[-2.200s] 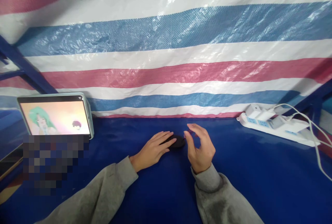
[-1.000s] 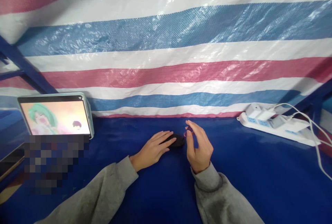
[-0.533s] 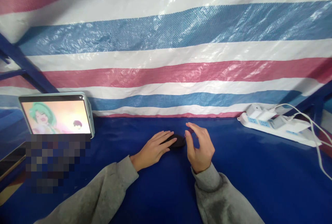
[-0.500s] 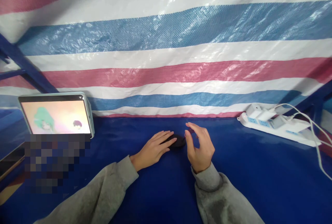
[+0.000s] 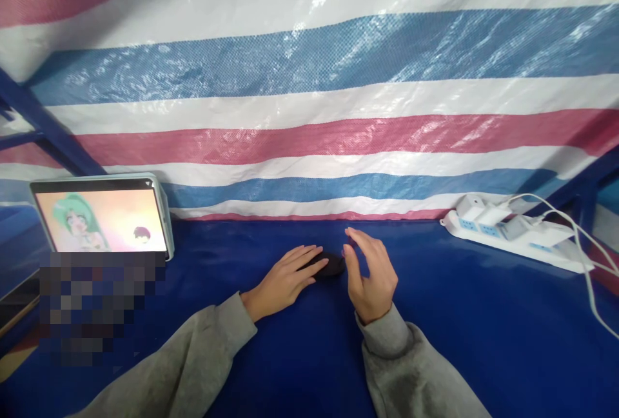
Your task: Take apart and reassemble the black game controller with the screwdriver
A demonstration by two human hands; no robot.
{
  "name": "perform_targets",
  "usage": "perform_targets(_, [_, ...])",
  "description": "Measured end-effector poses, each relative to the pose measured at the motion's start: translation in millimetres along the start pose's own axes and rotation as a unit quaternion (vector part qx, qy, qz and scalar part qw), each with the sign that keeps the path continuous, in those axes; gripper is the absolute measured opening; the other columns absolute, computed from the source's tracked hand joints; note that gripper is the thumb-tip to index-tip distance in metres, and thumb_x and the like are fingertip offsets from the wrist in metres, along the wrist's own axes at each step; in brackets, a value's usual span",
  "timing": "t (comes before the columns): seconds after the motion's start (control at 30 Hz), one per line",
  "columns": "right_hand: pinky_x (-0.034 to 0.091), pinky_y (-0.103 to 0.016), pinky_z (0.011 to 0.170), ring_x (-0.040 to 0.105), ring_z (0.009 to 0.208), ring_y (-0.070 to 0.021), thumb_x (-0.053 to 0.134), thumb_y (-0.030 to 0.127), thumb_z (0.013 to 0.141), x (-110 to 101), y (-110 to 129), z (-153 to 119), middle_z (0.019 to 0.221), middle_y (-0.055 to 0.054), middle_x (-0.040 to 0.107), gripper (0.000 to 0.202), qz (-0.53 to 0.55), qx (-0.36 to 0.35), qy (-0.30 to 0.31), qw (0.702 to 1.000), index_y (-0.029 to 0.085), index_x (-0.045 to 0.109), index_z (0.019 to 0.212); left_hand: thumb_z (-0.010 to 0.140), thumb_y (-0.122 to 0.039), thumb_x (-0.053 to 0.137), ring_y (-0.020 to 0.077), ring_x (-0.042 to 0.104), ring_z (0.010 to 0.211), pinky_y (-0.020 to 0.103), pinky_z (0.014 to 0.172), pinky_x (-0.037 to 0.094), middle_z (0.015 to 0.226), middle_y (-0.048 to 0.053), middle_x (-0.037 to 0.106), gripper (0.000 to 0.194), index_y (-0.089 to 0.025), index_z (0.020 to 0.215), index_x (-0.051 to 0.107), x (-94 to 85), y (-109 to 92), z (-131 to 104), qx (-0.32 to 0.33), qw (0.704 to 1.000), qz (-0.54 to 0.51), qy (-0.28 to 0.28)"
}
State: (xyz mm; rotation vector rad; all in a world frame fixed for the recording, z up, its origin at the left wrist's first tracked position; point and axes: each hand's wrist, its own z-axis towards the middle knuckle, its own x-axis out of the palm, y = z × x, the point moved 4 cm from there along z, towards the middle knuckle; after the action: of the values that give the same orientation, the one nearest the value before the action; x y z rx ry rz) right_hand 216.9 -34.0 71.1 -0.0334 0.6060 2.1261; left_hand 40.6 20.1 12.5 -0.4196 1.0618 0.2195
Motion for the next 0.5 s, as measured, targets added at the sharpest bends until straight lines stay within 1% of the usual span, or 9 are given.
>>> perform_targets(0.07, [0.058, -0.038, 0.085, 0.072, 0.097, -0.0221, 0.058, 0.012, 0.09, -0.9, 1.5, 1.2, 0.11, -0.009, 0.074, 0.035, 0.001, -0.007, 0.005, 1.0, 0.021, 0.064, 0.123, 0.104, -0.025, 0.043, 0.0226, 0.039, 0.144, 0.046, 0.119, 0.035, 0.154, 0.01, 0.042, 0.042, -0.023, 0.147, 0.043, 0.6, 0.1, -0.4, 0.002, 1.0, 0.002, 0.002])
perform_targets(0.1, [0.058, -0.038, 0.085, 0.072, 0.097, -0.022, 0.058, 0.012, 0.09, -1.4, 1.7, 1.6, 0.11, -0.009, 0.074, 0.035, -0.003, -0.007, 0.003, 1.0, 0.021, 0.064, 0.123, 0.104, -0.025, 0.043, 0.0228, 0.039, 0.144, 0.046, 0.119, 0.035, 0.155, 0.01, 0.042, 0.043, -0.023, 0.147, 0.043, 0.8, 0.2, -0.6, 0.003, 1.0, 0.003, 0.003])
perform_targets(0.23, [0.06, -0.035, 0.077, 0.072, 0.087, -0.0206, 0.064, 0.016, 0.088, -2.7, 0.2, 2.2, 0.102, -0.009, 0.076, 0.028, -0.018, 0.01, -0.013, 1.0, 0.02, 0.067, 0.115, 0.103, -0.024, 0.045, 0.0235, 0.04, 0.144, 0.047, 0.118, 0.036, 0.155, 0.01, 0.042, 0.043, -0.023, 0.146, 0.043, -0.5, -0.2, -0.2, 0.002, 1.0, 0.008, 0.005])
perform_targets(0.3, [0.06, -0.037, 0.078, 0.072, 0.089, -0.0215, 0.063, 0.018, 0.088, -2.1, 0.7, 2.9, 0.101, -0.009, 0.075, 0.025, -0.012, 0.007, -0.009, 1.0, 0.02, 0.068, 0.113, 0.103, -0.024, 0.044, 0.0233, 0.04, 0.143, 0.047, 0.118, 0.037, 0.154, 0.01, 0.043, 0.042, -0.023, 0.146, 0.044, -2.1, -1.0, 0.4, 0.004, 1.0, 0.009, 0.003])
perform_targets(0.4, [0.06, -0.04, 0.083, 0.072, 0.092, -0.0221, 0.058, 0.016, 0.091, -0.8, 3.2, 4.7, 0.105, -0.01, 0.075, 0.029, 0.002, -0.001, 0.006, 1.0, 0.02, 0.066, 0.119, 0.103, -0.024, 0.046, 0.0227, 0.04, 0.144, 0.046, 0.118, 0.037, 0.154, 0.01, 0.043, 0.042, -0.022, 0.145, 0.045, -4.0, -2.2, 0.9, 0.007, 1.0, 0.011, 0.004])
perform_targets(0.5, [0.06, -0.037, 0.08, 0.072, 0.089, -0.021, 0.06, 0.015, 0.089, -1.4, 4.4, 5.8, 0.102, -0.009, 0.075, 0.03, -0.006, -0.006, 0.001, 1.0, 0.02, 0.066, 0.118, 0.103, -0.025, 0.047, 0.0233, 0.04, 0.143, 0.046, 0.119, 0.036, 0.154, 0.01, 0.043, 0.042, -0.022, 0.145, 0.046, -3.6, -2.3, 0.6, 0.007, 1.0, 0.014, 0.009])
